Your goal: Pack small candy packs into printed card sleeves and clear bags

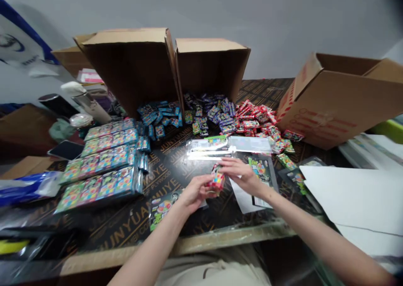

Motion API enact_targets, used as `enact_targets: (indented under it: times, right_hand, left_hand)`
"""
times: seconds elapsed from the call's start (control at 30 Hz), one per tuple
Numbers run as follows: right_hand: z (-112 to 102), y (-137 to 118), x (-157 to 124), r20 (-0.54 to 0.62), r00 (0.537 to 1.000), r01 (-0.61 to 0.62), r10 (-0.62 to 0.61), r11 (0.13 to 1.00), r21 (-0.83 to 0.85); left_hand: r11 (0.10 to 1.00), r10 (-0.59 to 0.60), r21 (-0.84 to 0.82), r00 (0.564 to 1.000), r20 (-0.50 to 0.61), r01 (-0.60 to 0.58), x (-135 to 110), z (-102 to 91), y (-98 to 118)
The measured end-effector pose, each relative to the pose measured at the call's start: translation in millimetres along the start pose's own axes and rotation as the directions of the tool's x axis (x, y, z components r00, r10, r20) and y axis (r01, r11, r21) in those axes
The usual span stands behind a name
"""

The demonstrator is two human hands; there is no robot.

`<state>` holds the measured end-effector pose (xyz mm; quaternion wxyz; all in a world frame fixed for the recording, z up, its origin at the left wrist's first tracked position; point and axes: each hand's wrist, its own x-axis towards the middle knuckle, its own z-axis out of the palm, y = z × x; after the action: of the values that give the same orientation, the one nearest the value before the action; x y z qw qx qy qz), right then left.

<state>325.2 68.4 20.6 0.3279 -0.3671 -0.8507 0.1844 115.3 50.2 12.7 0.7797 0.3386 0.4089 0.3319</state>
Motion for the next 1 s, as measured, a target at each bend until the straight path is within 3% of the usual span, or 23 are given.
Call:
enact_targets:
  times: [0.1,0.23,0.33,0.4,0.47,0.53,0.6,0.73,0.87,0.93,1.0]
  right_hand:
    - [19,-38,-17,-0.045,0.997,-0.059,0.065,0.991,0.116]
    - [36,-57,-25,-0.068,0.987,-0.138,0.148,0.982,0.133]
    - [44,-60,-27,-0.13,0.981,-0.131,0.142,0.988,0.084]
    - [45,-60,-31,-0.189,0.968,-0.163,0.167,0.986,0.038]
    - [43,-58,-36,-0.23,0.952,-0.215,0.204,0.976,-0.024]
    - [42,-57,-41,-0.223,0.95,-0.242,0.217,0.966,-0.09]
    - [43,-56,-45,-0.168,0.965,-0.228,0.202,0.962,-0.152]
    - [46,-58,-50,-0.023,0.986,-0.168,0.166,0.972,-0.162]
    - [48,-62,-48,0.152,0.981,-0.128,0.124,0.992,0.018]
    - [48,-67,-45,0.122,0.983,-0.144,0.135,0.987,0.067]
    - [50,-75,-41,-0.037,0.982,-0.183,0.187,0.979,0.088]
  left_hand:
    - [0.999,0.042,0.013,0.997,-0.058,-0.041,-12,0.8,-8]
    - [0.996,0.075,0.065,0.991,-0.11,-0.068,-30,1.5,-15]
    - [0.934,0.153,0.334,0.987,-0.053,-0.127,-42,-7.8,-17]
    - [0.709,0.32,0.67,0.947,-0.031,-0.218,-49,-24.1,-19]
    - [0.339,0.456,0.914,0.889,0.048,-0.223,-54,-45.5,-22]
    - [0.054,0.439,0.981,0.887,0.145,-0.187,-58,-65.1,-27]
    - [-0.07,0.405,0.98,0.892,0.199,-0.187,-63,-76.9,-32]
    - [-0.076,0.467,0.966,0.847,0.253,-0.246,-75,-76.0,-36]
    - [-0.04,0.458,0.946,0.836,0.303,-0.321,-86,-65.3,-28]
    - [-0.022,0.479,0.948,0.829,0.289,-0.318,-88,-61.8,-24]
    - [0.015,0.549,0.959,0.804,0.228,-0.283,-87,-59.4,-20]
